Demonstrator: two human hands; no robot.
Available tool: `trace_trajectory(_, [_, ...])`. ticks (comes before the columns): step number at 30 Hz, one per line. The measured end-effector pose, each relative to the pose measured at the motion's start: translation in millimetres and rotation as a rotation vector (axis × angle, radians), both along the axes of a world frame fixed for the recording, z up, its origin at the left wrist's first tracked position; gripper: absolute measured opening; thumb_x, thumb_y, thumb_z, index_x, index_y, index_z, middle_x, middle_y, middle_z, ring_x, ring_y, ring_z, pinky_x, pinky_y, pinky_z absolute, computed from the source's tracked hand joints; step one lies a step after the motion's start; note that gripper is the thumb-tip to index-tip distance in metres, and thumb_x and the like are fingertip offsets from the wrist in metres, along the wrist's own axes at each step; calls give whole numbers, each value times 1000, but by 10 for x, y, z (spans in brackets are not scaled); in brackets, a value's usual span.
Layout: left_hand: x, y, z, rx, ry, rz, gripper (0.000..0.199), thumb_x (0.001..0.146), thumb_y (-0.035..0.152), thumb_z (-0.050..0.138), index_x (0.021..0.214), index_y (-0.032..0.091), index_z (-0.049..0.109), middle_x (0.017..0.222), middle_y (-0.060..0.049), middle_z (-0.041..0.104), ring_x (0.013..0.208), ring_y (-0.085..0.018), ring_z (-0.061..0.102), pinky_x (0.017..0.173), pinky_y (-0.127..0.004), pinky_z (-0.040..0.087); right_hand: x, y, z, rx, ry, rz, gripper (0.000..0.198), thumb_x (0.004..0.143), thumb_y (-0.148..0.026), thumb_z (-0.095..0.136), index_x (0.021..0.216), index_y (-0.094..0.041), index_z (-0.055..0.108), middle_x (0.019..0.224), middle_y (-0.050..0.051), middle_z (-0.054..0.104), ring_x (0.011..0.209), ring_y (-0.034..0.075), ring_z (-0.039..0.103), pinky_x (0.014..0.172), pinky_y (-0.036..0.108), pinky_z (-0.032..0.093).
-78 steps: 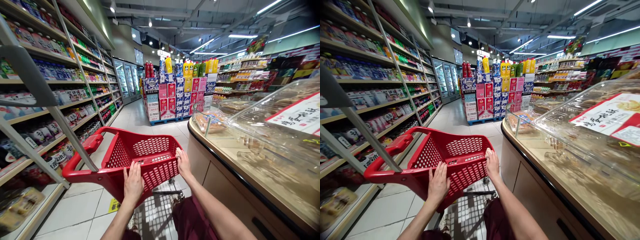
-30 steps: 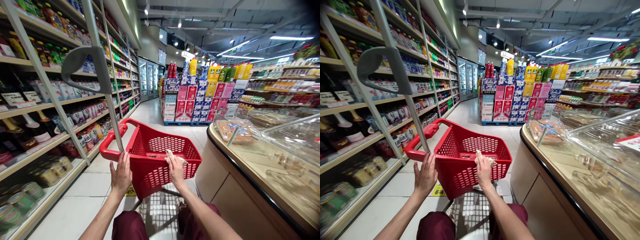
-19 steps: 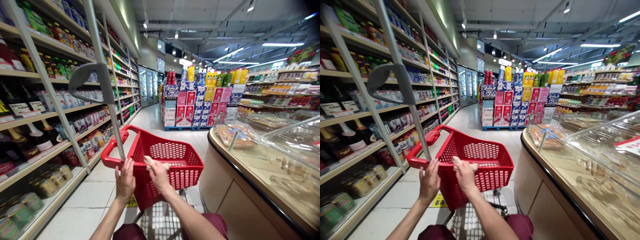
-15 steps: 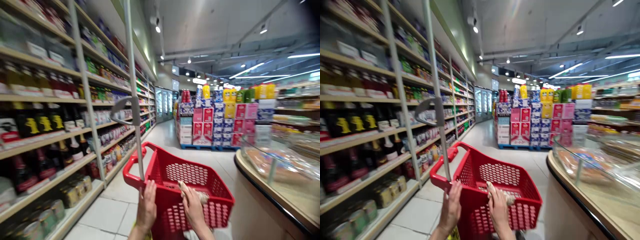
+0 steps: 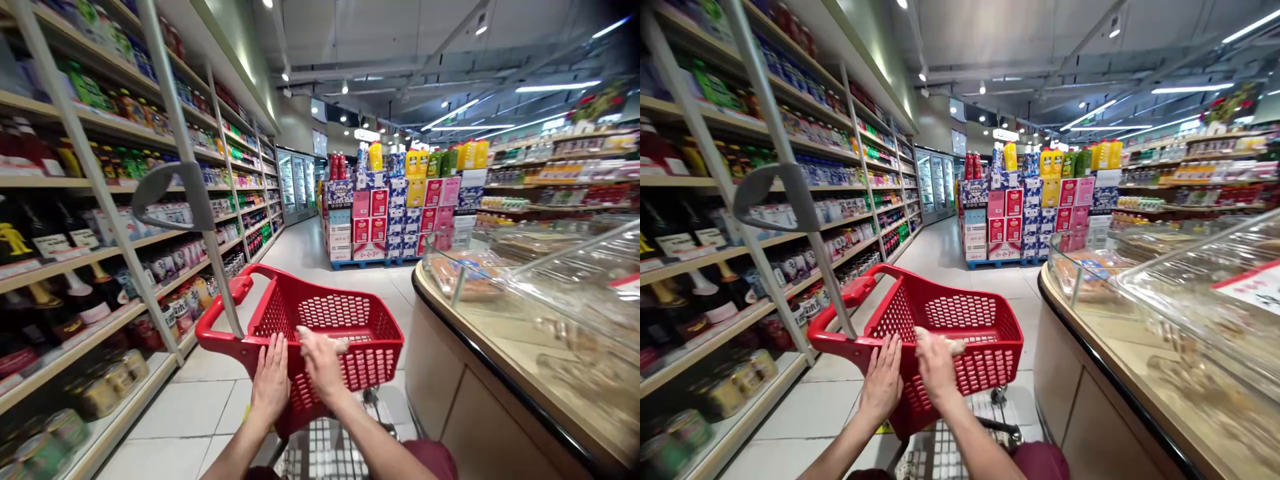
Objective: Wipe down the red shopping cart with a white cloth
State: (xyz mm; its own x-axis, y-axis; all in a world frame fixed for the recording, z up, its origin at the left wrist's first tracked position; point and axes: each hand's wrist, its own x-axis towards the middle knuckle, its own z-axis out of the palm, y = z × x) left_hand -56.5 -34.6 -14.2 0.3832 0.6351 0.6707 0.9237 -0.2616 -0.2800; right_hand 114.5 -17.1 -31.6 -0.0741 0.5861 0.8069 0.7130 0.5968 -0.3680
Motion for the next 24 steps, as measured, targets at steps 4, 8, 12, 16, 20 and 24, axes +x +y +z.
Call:
trace_trajectory(4, [63, 22, 21, -61, -21, -27, 66, 68, 16, 42, 133, 10, 30, 138, -10, 35, 133, -21, 19, 111, -41, 8, 139, 70, -49, -8, -61, -17, 31, 83, -18, 44, 111, -23, 57, 120, 6, 55, 109, 19, 48, 95, 40, 38])
trace_trajectory(8, [134, 20, 76, -102, -38, -36, 65, 69, 17, 41, 133, 9, 30, 138, -11, 35, 133, -21, 19, 111, -42, 5, 669, 66, -234, -29, 30, -279, 30, 84, -22, 42, 108, -20, 59, 116, 9, 57, 110, 23, 48, 94, 47, 36])
trace_trajectory(12, [395, 33, 38, -164, -18, -55, 61, 70, 18, 41, 130, 6, 35, 138, -12, 35, 132, -22, 20, 111, -41, 9, 618, 72, -244, -27, -25, -152, 34, 85, -19, 39, 115, -21, 55, 121, 7, 54, 115, 20, 44, 97, 43, 36])
trace_trajectory(16, [521, 67, -29, -202, -7, -60, 62, 70, 18, 40, 131, 7, 33, 141, -10, 30, 133, -21, 18, 111, -41, 11, 776, 117, -293, -45, -48, -171, 36, 85, -21, 39, 117, -22, 53, 120, 7, 55, 113, 20, 46, 97, 43, 36])
trace_trajectory(20, [548, 72, -62, -225, -24, -42, 62, 71, 18, 40, 131, 6, 32, 141, -11, 29, 134, -22, 16, 110, -42, 11, 1018, 114, -391, -71, 96, -395, 37, 86, -22, 33, 117, -19, 54, 119, 9, 55, 116, 23, 44, 97, 49, 34])
trace_trajectory(24, [595, 59, -82, -225, -45, -39, 61, 72, 20, 41, 131, 7, 32, 142, -11, 28, 134, -23, 14, 110, -42, 12, 945, 88, -399, -43, -69, -129, 35, 86, -19, 37, 117, -23, 54, 125, 6, 51, 118, 19, 41, 98, 43, 35])
